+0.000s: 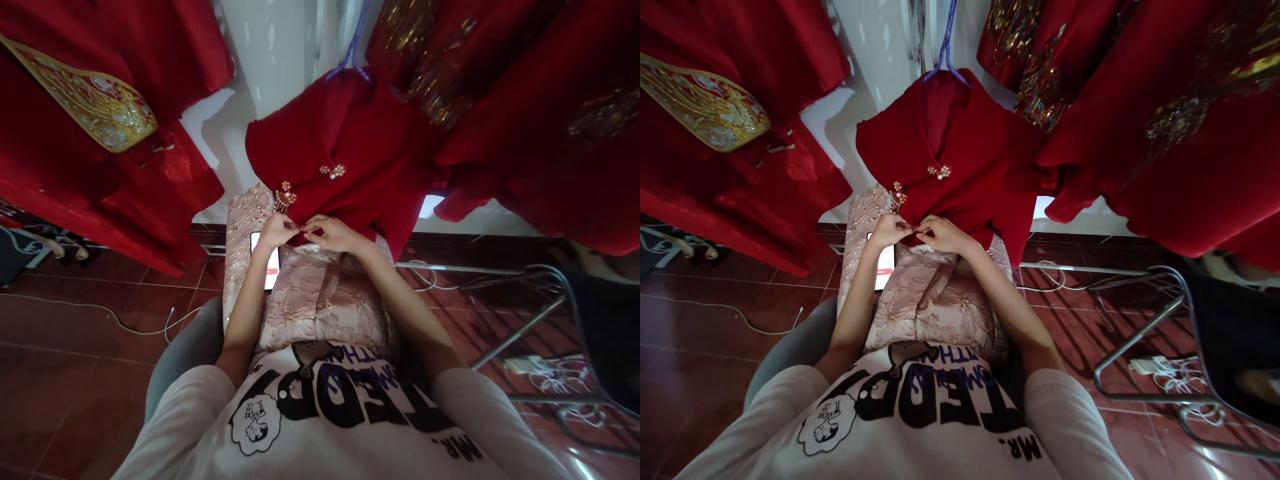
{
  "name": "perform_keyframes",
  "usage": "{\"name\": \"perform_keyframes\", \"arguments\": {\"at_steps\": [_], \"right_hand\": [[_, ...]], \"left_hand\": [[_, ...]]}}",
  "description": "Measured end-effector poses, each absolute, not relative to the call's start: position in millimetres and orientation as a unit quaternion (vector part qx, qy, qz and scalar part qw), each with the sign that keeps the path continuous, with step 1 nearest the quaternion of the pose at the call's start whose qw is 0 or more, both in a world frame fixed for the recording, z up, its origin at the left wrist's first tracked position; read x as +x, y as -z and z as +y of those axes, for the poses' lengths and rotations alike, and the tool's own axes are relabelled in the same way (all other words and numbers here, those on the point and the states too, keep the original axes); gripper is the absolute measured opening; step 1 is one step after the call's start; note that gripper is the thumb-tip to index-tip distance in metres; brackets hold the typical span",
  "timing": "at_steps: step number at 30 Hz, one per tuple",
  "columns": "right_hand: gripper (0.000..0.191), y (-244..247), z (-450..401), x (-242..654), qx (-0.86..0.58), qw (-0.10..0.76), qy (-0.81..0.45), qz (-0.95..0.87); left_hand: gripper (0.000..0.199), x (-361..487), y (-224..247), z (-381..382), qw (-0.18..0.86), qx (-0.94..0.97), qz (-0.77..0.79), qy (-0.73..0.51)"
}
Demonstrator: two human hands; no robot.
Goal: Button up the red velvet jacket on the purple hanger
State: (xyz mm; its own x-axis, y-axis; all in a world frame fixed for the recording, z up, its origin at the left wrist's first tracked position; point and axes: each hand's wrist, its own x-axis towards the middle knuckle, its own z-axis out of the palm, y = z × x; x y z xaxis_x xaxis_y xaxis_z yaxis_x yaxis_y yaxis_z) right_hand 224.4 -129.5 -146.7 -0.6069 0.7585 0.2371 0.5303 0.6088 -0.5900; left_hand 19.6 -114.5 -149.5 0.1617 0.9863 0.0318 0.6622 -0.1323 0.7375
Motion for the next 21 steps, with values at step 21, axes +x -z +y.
{"name": "perform_keyframes", "arguments": {"at_steps": [21], "right_hand": [[0.019, 150, -127, 225, -0.371, 0.273, -0.244, -0.853]], "left_hand": [[0.007, 22, 147, -115, 0.344, 0.673, 0.572, -0.319]]}}
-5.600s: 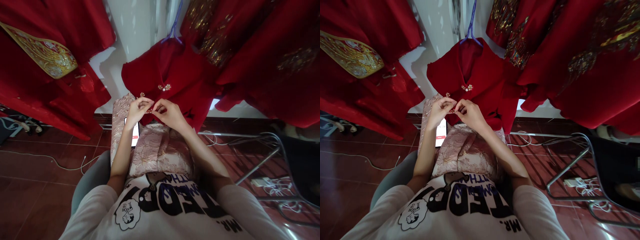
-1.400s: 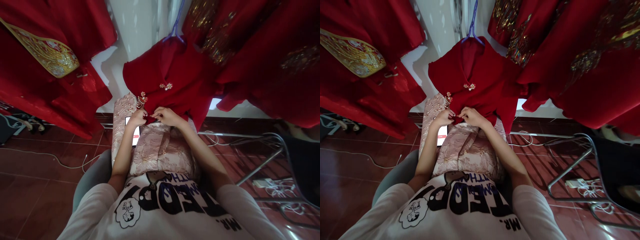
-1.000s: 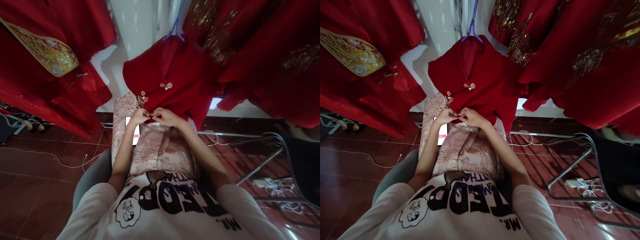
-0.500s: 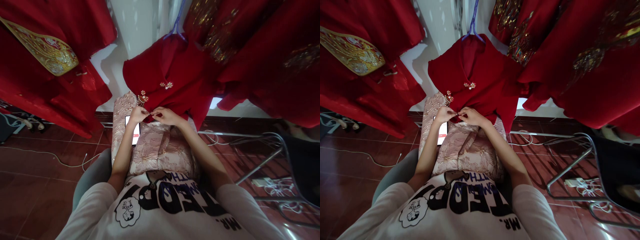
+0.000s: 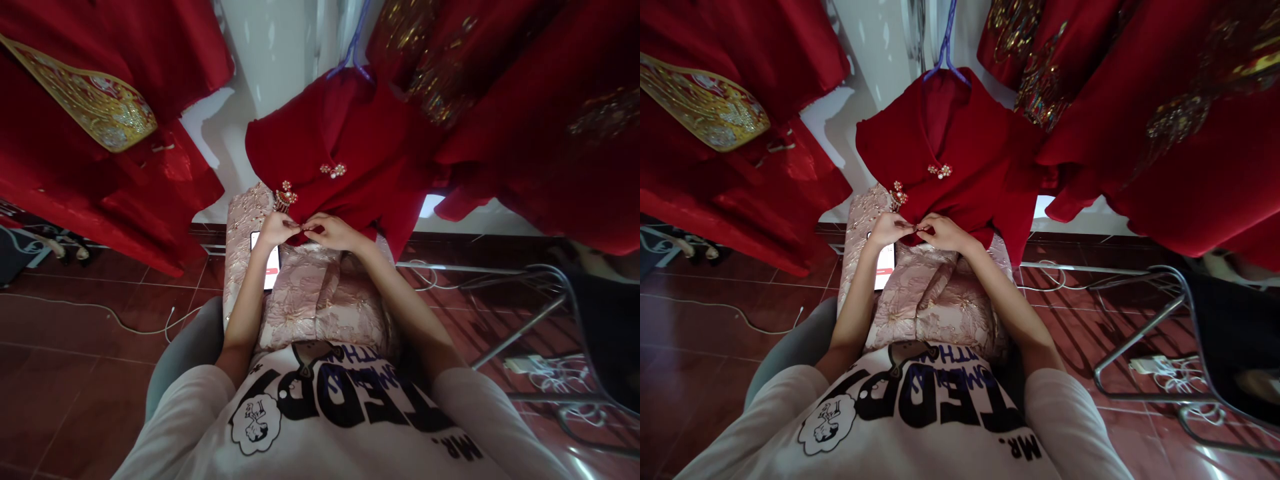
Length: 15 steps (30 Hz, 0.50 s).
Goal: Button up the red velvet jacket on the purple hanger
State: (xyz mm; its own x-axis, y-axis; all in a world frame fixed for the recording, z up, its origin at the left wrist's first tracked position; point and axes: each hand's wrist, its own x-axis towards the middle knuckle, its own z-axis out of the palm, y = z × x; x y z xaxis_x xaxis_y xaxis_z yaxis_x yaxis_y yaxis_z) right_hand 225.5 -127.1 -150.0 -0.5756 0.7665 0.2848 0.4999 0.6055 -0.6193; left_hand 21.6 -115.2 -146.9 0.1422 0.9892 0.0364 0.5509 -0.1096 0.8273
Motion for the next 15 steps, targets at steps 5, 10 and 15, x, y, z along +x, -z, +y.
{"name": "perform_keyframes", "arguments": {"at_steps": [5, 10, 15], "right_hand": [[0.022, 153.2, -125.6, 225.0, -0.377, 0.274, -0.255, -0.847], [0.021, 152.8, -126.1, 224.4, -0.378, 0.27, -0.253, -0.848], [0.024, 150.4, -128.8, 223.5, -0.384, 0.25, -0.245, -0.854]], "left_hand": [[0.009, 23.3, 147.9, -115.6, 0.321, 0.667, 0.59, -0.321], [0.009, 19.5, 144.1, -117.5, 0.292, 0.691, 0.587, -0.305], [0.01, 14.3, 142.4, -117.8, 0.275, 0.705, 0.587, -0.288]]}}
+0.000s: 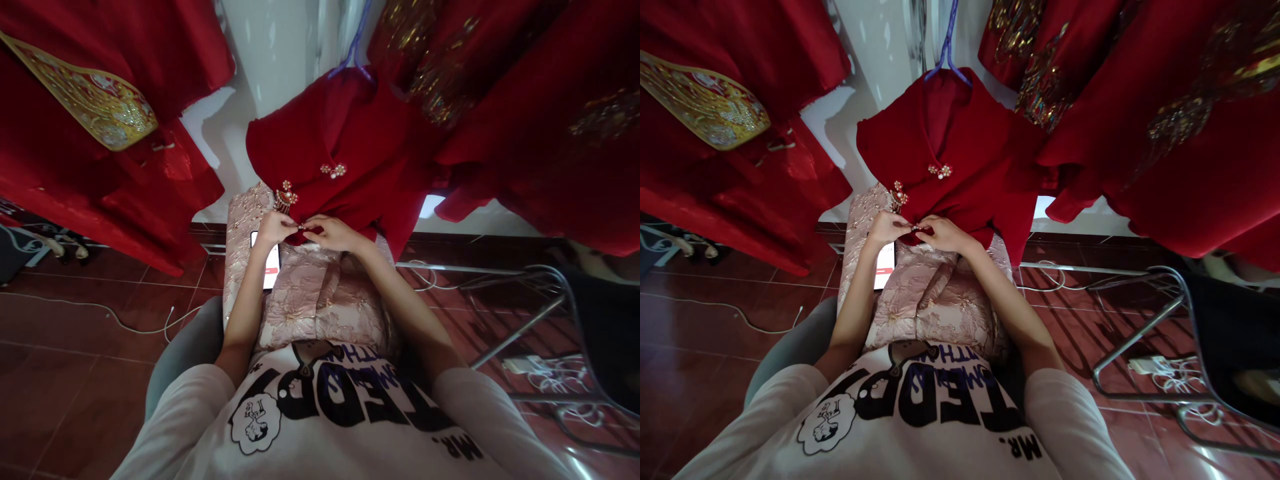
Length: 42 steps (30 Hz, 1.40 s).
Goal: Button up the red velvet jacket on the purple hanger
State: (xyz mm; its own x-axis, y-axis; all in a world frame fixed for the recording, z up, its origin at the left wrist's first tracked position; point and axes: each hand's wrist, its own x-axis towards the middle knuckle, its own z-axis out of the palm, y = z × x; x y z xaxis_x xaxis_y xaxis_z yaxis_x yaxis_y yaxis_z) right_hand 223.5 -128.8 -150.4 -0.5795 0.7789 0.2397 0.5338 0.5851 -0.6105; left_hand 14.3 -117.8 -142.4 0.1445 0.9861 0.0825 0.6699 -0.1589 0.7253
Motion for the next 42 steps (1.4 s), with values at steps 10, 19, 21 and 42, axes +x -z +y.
{"name": "perform_keyframes", "arguments": {"at_steps": [10, 19, 21, 42], "right_hand": [[0.022, 129, -135, 232, -0.38, 0.251, -0.251, -0.854], [0.026, 91, -151, 246, -0.395, 0.294, -0.304, -0.816], [0.027, 90, -151, 247, -0.393, 0.297, -0.307, -0.814], [0.027, 88, -149, 251, -0.394, 0.306, -0.309, -0.81]], "left_hand": [[0.014, 13, 143, -117, 0.302, 0.7, 0.573, -0.302], [0.009, 13, 144, -120, 0.204, 0.776, 0.565, -0.193], [0.009, 15, 144, -121, 0.19, 0.794, 0.553, -0.168], [0.019, 19, 132, -126, 0.096, 0.828, 0.522, -0.182]]}}
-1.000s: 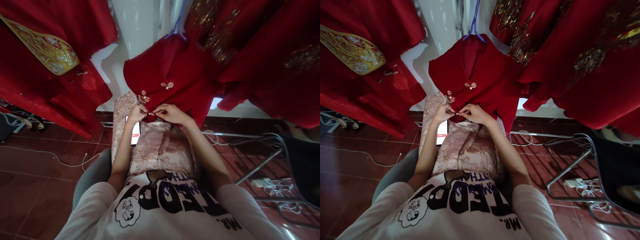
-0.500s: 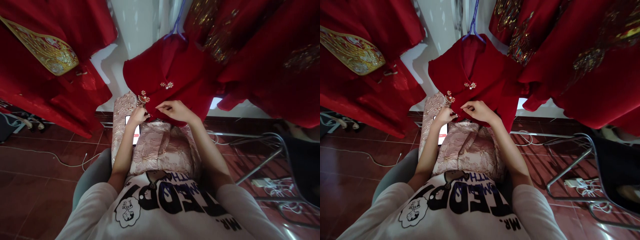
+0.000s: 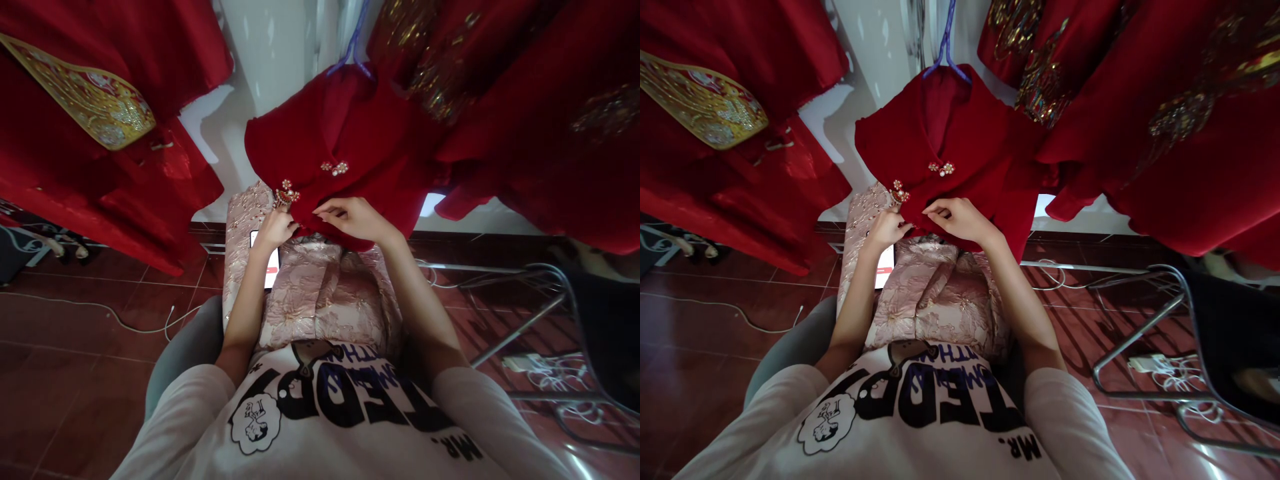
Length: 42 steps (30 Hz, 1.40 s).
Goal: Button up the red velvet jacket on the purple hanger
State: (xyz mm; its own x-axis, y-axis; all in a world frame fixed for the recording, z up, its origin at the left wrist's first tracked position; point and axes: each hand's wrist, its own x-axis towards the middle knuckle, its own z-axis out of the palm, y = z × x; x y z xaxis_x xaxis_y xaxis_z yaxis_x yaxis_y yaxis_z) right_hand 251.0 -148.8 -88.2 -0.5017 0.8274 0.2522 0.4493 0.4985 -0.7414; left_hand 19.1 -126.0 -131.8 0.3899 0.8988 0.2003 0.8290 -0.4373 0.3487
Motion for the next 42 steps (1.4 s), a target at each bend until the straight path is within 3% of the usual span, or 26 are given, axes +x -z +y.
{"name": "perform_keyframes", "arguments": {"at_steps": [11, 18, 23, 28, 33, 42], "right_hand": [[0.03, 89, -148, 251, -0.398, 0.309, -0.323, -0.801], [0.029, 88, -148, 251, -0.404, 0.31, -0.333, -0.794], [0.03, 87, -149, 252, -0.406, 0.301, -0.329, -0.798], [0.03, 84, -149, 255, -0.412, 0.297, -0.318, -0.8], [0.03, 81, -150, 257, -0.409, 0.302, -0.318, -0.801], [0.029, 81, -149, 260, -0.41, 0.31, -0.323, -0.795]], "left_hand": [[0.022, 23, 128, -127, 0.011, 0.85, 0.518, -0.094], [0.013, 21, 134, -123, 0.047, 0.854, 0.499, -0.14], [0.004, 15, 145, -118, 0.124, 0.832, 0.486, -0.238], [0.057, 17, 154, -114, 0.391, 0.698, 0.437, -0.411], [0.044, 25, 152, -106, 0.534, 0.492, 0.426, -0.54], [0.026, 32, 138, -104, 0.534, 0.443, 0.439, -0.571]]}}
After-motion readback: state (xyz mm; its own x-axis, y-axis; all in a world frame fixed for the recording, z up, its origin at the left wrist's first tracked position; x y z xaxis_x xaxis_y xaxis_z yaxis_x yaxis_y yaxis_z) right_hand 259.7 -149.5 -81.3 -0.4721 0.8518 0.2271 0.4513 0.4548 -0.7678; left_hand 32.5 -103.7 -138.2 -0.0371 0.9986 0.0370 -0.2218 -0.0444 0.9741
